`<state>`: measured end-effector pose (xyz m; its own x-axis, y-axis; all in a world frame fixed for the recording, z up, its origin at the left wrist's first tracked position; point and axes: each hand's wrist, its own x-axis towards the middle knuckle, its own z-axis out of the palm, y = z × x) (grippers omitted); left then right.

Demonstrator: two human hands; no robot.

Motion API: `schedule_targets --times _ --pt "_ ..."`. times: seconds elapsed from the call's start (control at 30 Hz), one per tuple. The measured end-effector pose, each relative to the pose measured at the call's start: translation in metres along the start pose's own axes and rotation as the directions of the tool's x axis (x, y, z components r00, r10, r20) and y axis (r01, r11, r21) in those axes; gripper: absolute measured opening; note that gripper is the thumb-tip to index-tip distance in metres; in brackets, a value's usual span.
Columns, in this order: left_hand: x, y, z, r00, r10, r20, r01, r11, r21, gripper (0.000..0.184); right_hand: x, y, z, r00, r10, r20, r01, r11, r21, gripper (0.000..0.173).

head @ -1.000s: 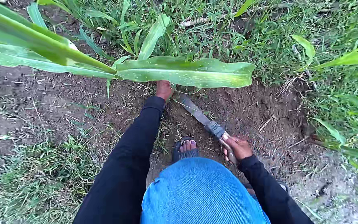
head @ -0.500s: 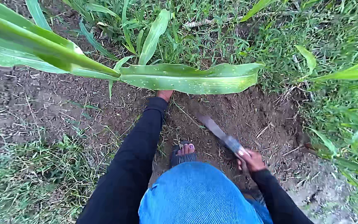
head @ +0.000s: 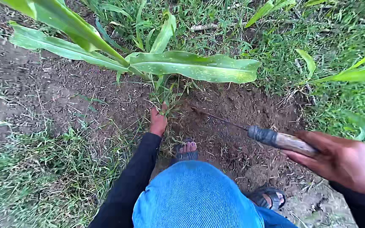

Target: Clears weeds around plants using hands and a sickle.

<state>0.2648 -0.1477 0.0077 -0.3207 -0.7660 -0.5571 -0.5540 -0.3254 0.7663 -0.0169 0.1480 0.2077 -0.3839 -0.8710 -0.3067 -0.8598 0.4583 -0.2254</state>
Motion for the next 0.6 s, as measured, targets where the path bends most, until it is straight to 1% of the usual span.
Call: schedule_targets --times 0.03,0.07,0.1,0.13,0.17,0.2,0.23,0.27,0.3,0.33,0.37,0.4,0.43,0.47,0.5,0.53,0.57,0.6 --pt "-0.005 0.0 -0.009 0.998 -0.06 -0.017 0.059 0.996 -0.06 0.045 -0.001 0.001 -0.013 1.0 -0.006 0.027 0.005 1.0 0.005 0.071" --pt "-0.007 0.001 -0.019 0.994 -0.095 -0.057 0.084 0.982 -0.17 0.04 0.0 0.001 -0.028 0.997 -0.007 0.073 0.006 1.0 0.012 0.07" --pt "-0.01 0.004 -0.033 0.992 -0.101 -0.075 0.071 0.94 -0.334 0.036 0.004 -0.001 -0.042 0.993 -0.006 0.121 0.005 1.0 0.003 0.07" --pt "-0.014 0.01 -0.048 0.995 -0.061 -0.077 0.013 0.855 -0.518 0.027 0.009 -0.003 -0.053 0.989 -0.012 0.149 0.016 1.0 -0.024 0.07" --pt "-0.018 0.016 -0.062 0.997 0.027 -0.076 -0.071 0.732 -0.678 0.024 0.016 -0.006 -0.059 0.989 -0.028 0.147 0.035 0.998 -0.048 0.071" --pt "-0.02 0.021 -0.074 0.987 0.124 -0.105 -0.16 0.619 -0.769 0.03 0.024 -0.008 -0.061 0.991 -0.05 0.124 0.058 0.996 -0.064 0.071" --pt "-0.022 0.026 -0.082 0.971 0.15 -0.187 -0.24 0.589 -0.772 0.035 0.032 -0.01 -0.061 0.993 -0.068 0.094 0.075 0.995 -0.07 0.072" --pt "-0.026 0.028 -0.086 0.955 0.082 -0.285 -0.262 0.687 -0.678 0.036 0.038 -0.011 -0.06 0.994 -0.079 0.07 0.084 0.994 -0.075 0.072" --pt "-0.026 0.026 -0.086 0.939 -0.012 -0.344 -0.168 0.857 -0.488 0.038 0.042 -0.012 -0.059 0.995 -0.087 0.055 0.091 0.992 -0.082 0.073" --pt "-0.021 0.02 -0.087 0.949 -0.042 -0.314 -0.011 0.986 -0.165 0.041 0.043 -0.011 -0.059 0.995 -0.094 0.045 0.097 0.991 -0.091 0.074" --pt "-0.011 0.018 -0.088 0.983 -0.033 -0.183 0.073 0.974 0.214 0.042 0.043 -0.01 -0.058 0.994 -0.103 0.042 0.106 0.99 -0.097 0.075" --pt "0.002 0.018 -0.087 0.999 -0.002 -0.045 0.023 0.872 0.489 0.044 0.041 -0.007 -0.057 0.993 -0.105 0.048 0.11 0.988 -0.104 0.075" --pt "0.014 0.017 -0.085 0.997 0.08 0.02 -0.076 0.799 0.597 0.042 0.04 -0.003 -0.057 0.993 -0.105 0.055 0.111 0.988 -0.109 0.075" --pt "0.02 0.022 -0.085 0.992 0.121 -0.018 -0.092 0.832 0.547 0.039 0.038 0.001 -0.054 0.994 -0.097 0.056 0.103 0.989 -0.107 0.074" --pt "0.021 0.026 -0.085 0.983 0.123 -0.136 -0.061 0.92 0.387 0.039 0.032 0.005 -0.05 0.995 -0.08 0.06 0.086 0.992 -0.096 0.074" --pt "0.019 0.028 -0.084 0.963 0.085 -0.255 -0.029 0.976 0.217 0.043 0.025 0.008 -0.046 0.996 -0.064 0.065 0.07 0.994 -0.082 0.074" --pt "0.016 0.032 -0.084 0.958 0.034 -0.283 0.017 0.984 0.175 0.046 0.022 0.01 -0.044 0.997 -0.058 0.053 0.062 0.995 -0.072 0.073" --pt "0.016 0.034 -0.083 0.972 0.042 -0.231 0.039 0.942 0.335 0.043 0.021 0.012 -0.043 0.998 -0.058 0.034 0.06 0.996 -0.062 0.072"
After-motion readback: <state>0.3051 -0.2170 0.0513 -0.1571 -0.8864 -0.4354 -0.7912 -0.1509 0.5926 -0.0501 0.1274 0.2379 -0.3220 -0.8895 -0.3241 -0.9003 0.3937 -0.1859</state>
